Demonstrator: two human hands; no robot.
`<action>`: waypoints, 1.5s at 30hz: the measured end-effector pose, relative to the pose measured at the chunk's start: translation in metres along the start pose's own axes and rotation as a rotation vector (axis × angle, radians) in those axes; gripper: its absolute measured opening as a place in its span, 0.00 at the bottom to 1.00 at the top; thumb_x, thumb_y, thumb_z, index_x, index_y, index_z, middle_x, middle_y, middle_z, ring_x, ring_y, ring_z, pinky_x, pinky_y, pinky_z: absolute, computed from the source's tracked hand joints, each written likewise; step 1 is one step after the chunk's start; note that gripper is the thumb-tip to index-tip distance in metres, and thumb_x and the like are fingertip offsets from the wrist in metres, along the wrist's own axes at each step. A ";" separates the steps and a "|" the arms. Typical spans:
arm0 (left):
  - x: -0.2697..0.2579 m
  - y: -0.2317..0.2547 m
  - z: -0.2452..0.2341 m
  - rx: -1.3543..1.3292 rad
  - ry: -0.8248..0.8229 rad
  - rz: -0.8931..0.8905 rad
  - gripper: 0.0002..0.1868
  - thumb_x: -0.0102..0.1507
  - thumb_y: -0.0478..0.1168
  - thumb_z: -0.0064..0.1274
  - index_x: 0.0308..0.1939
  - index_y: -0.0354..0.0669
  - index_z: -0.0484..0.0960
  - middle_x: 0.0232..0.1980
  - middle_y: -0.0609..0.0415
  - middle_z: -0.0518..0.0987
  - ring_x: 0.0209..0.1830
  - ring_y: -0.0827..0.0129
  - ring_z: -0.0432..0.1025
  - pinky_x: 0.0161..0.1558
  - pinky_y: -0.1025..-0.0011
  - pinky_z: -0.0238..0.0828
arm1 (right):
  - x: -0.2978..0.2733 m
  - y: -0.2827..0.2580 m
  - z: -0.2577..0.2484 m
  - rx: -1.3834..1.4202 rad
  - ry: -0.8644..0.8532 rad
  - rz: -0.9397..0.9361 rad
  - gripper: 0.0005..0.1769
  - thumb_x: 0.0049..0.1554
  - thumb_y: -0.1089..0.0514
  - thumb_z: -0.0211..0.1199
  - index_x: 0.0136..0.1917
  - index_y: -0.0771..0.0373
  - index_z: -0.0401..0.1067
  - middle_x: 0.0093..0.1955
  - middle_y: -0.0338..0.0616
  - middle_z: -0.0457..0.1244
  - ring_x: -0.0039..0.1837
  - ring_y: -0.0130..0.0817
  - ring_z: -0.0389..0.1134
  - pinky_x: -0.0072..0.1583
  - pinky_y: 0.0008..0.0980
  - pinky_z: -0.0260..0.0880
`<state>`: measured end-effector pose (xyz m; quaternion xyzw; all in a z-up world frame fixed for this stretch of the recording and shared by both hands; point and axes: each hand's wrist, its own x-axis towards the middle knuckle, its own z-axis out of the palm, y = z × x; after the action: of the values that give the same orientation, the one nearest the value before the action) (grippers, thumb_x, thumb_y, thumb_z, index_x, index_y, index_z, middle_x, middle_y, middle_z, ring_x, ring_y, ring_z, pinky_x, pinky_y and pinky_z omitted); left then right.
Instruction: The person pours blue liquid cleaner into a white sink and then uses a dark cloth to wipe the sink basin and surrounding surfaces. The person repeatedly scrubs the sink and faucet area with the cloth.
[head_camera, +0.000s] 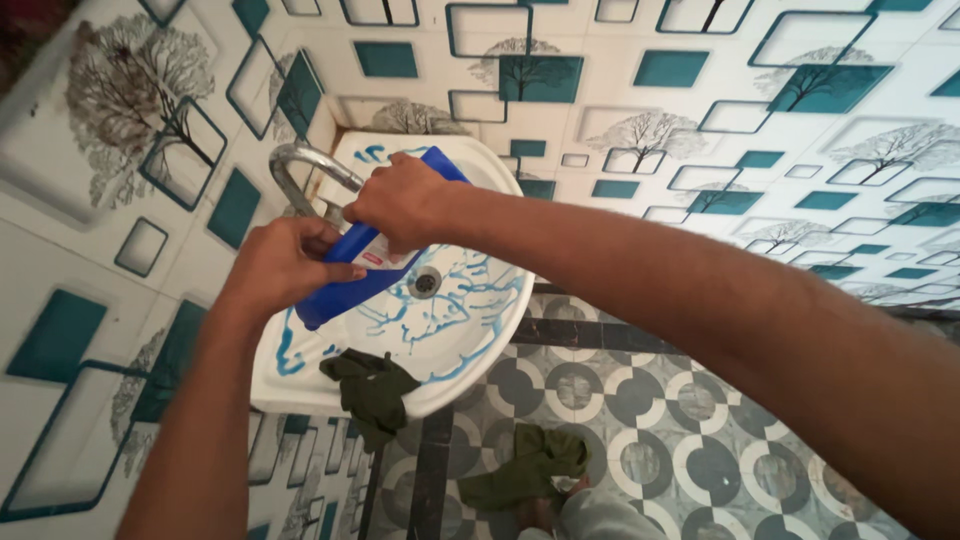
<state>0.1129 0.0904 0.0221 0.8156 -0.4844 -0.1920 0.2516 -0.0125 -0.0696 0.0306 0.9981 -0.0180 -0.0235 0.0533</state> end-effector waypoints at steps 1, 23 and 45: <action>0.002 0.001 0.000 -0.007 -0.004 -0.012 0.24 0.44 0.43 0.75 0.43 0.40 0.89 0.38 0.50 0.88 0.37 0.67 0.82 0.44 0.69 0.76 | 0.000 0.001 -0.001 -0.002 0.010 0.001 0.33 0.40 0.45 0.78 0.59 0.46 0.75 0.49 0.39 0.71 0.59 0.43 0.71 0.60 0.48 0.64; 0.014 -0.019 -0.006 -0.088 0.069 0.030 0.22 0.45 0.39 0.76 0.39 0.37 0.87 0.35 0.50 0.87 0.34 0.69 0.79 0.40 0.68 0.75 | 0.022 -0.005 0.004 -0.089 0.165 0.045 0.24 0.46 0.46 0.73 0.57 0.43 0.76 0.50 0.39 0.70 0.59 0.42 0.68 0.58 0.48 0.64; -0.014 -0.026 0.007 -0.024 -0.033 -0.062 0.22 0.42 0.43 0.76 0.38 0.42 0.88 0.37 0.51 0.88 0.38 0.67 0.83 0.44 0.70 0.77 | 0.002 -0.026 0.020 -0.059 0.059 -0.035 0.28 0.43 0.45 0.75 0.57 0.45 0.77 0.50 0.36 0.70 0.59 0.40 0.68 0.57 0.43 0.64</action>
<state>0.1203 0.1120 0.0023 0.8238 -0.4607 -0.2188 0.2476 -0.0107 -0.0457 0.0078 0.9965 0.0017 0.0046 0.0829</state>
